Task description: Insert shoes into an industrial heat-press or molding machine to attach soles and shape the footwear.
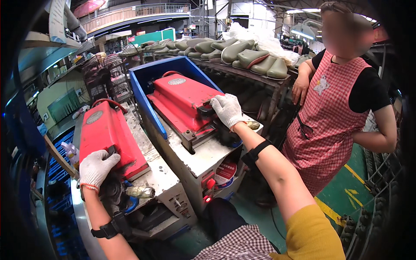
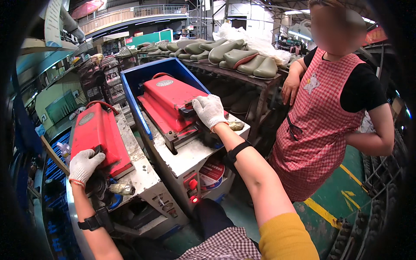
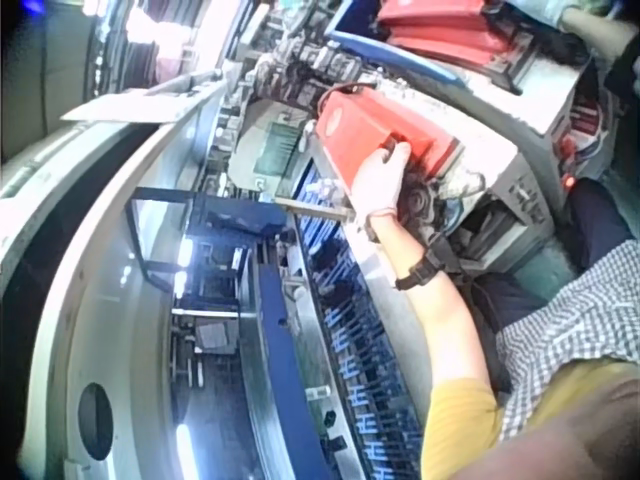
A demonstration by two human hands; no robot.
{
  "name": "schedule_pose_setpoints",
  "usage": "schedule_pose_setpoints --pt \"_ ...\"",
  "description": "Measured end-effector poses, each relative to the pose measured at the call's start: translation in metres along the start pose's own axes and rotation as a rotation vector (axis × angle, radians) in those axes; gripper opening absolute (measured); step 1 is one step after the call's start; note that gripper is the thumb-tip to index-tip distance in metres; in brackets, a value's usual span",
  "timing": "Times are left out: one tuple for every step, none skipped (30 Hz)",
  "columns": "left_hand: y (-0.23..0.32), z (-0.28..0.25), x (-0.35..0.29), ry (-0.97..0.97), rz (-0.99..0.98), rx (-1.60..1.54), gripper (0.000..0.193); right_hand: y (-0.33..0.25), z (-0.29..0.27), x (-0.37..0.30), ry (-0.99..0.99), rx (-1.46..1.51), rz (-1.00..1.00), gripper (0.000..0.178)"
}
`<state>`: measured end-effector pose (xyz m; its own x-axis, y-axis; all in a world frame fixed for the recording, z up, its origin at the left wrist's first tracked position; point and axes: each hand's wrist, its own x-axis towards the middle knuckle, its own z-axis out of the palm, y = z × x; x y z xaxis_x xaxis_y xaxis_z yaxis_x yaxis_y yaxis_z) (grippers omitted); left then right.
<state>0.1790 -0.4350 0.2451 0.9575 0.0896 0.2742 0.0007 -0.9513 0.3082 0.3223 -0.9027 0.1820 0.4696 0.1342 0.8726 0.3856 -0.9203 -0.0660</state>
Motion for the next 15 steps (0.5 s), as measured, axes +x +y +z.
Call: schedule_pose_setpoints --pt "0.0001 -0.0001 -0.0004 -0.002 0.001 0.0 0.052 -0.0036 -0.005 0.003 -0.044 -0.01 0.038 0.027" --pt "0.0001 -0.0003 -0.0006 0.002 0.002 0.009 0.052 -0.0042 -0.0048 0.0015 -0.046 -0.01 0.039 0.027" --pt "0.0005 -0.0008 -0.0003 0.01 0.005 0.018 0.051 -0.0038 -0.0046 0.0008 -0.012 -0.002 0.024 0.027" --pt "0.0004 -0.0009 -0.0001 0.01 0.006 0.018 0.051 -0.0035 -0.0042 0.0002 0.022 0.007 0.007 0.027" --pt "-0.0001 -0.001 0.0002 0.004 0.005 0.028 0.051 -0.0025 -0.0032 0.0003 0.022 0.007 0.008 0.027" --pt "-0.0003 -0.0006 0.0006 -0.004 0.005 0.038 0.051 -0.0011 -0.0026 0.0006 0.018 0.012 0.001 0.028" --pt "-0.0005 -0.0003 0.0011 -0.005 0.006 0.038 0.051 0.0002 -0.0022 0.0006 0.014 0.018 -0.006 0.028" --pt "-0.0007 -0.0001 0.0015 -0.007 0.003 0.03 0.051 0.0014 -0.0019 0.0 0.014 0.017 -0.005 0.028" --pt "-0.0013 0.0001 0.0016 -0.009 -0.002 0.023 0.051 0.0001 -0.0024 0.0002 -0.004 0.013 0.016 0.028" --pt "-0.0015 0.0002 0.0014 -0.01 -0.002 0.024 0.051 -0.0013 -0.003 0.0004 -0.023 0.01 0.036 0.028" --pt "-0.0013 0.0005 0.0009 -0.002 0.002 0.022 0.05 -0.0026 -0.0035 0.0004 -0.023 0.011 0.037 0.028" --pt "-0.0007 0.0006 0.0012 0.006 0.008 0.019 0.049 -0.0025 -0.0041 0.0006 -0.029 0.023 0.042 0.028" --pt "-0.0004 0.0002 0.0014 0.006 0.01 0.02 0.049 -0.0022 -0.0046 0.0009 -0.034 0.034 0.047 0.028" --pt "-0.0001 -0.0006 0.0013 -0.002 0.002 0.01 0.048 -0.0015 -0.0038 0.0012 -0.033 0.033 0.049 0.028" --pt "0.0007 -0.0012 0.001 -0.011 -0.005 -0.001 0.047 -0.0003 -0.0025 0.0009 -0.039 0.026 0.05 0.028"
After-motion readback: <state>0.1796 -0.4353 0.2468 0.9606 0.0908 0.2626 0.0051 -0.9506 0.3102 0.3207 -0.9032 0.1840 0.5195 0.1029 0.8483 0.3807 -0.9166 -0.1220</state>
